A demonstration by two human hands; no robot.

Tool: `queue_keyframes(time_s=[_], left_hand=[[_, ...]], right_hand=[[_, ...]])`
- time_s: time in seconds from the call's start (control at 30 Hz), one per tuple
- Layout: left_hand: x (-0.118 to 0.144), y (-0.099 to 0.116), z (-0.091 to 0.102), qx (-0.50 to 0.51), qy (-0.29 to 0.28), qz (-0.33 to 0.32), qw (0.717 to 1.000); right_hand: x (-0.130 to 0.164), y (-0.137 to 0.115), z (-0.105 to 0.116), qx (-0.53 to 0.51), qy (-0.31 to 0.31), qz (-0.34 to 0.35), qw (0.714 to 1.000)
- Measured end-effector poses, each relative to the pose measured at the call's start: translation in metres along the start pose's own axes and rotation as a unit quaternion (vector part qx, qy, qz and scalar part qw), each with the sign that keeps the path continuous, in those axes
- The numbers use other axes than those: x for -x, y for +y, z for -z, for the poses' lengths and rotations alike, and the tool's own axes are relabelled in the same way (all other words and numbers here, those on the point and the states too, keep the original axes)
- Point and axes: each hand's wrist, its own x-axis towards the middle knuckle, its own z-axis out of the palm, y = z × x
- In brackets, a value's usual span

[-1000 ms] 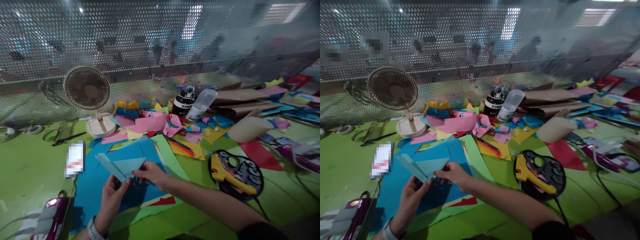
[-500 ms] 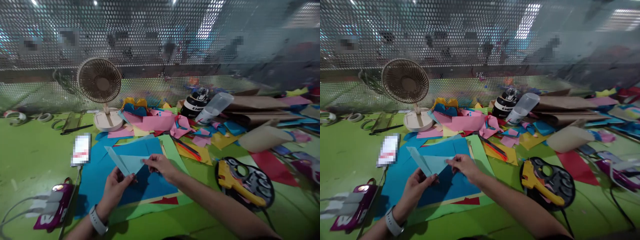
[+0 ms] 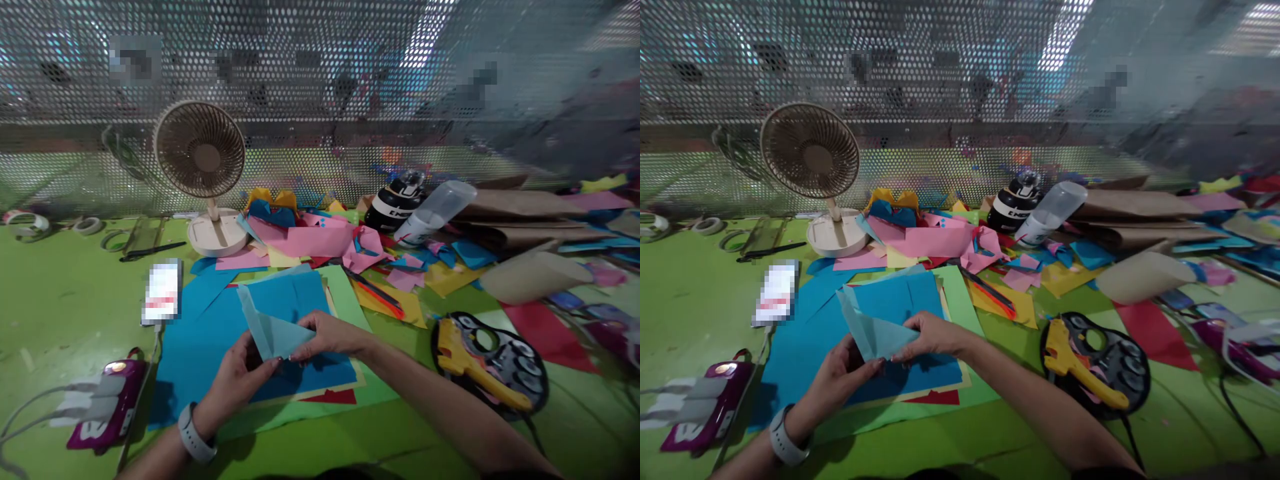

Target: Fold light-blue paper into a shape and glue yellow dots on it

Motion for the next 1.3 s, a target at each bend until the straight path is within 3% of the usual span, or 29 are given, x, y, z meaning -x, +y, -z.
queue_keyframes(time_s=[0.37,0.5,0.77,0.87,1.0,1.23,1.3], left_hand=[[0.001,0.006,0.000,-0.025,-0.014,0.006,1.000],[0.000,0.011,0.003,-0.022,-0.017,0.030,0.999],[-0.006,0.017,0.012,-0.001,-0.001,0.029,1.000],[-0.005,0.015,0.013,-0.021,-0.002,0.020,1.000],[-0.003,0.017,0.011,-0.051,0.003,0.023,0.998],[0.001,0.030,0.010,0.138,-0.028,0.063,0.988],[-0.001,0.028,0.011,0.140,-0.020,0.093,0.986]], right_hand=[[0.002,-0.002,-0.012,-0.001,-0.007,0.001,1.000],[0.005,-0.003,-0.007,0.009,-0.020,0.022,1.000],[0.033,-0.004,0.025,-0.011,0.069,0.059,0.996],[0.038,0.004,0.025,-0.044,0.108,0.072,0.990],[0.034,0.016,0.014,-0.079,0.101,0.083,0.988],[0.026,0.027,0.005,-0.100,0.160,0.108,0.976],[0.024,0.030,0.005,-0.108,0.178,0.110,0.972]])
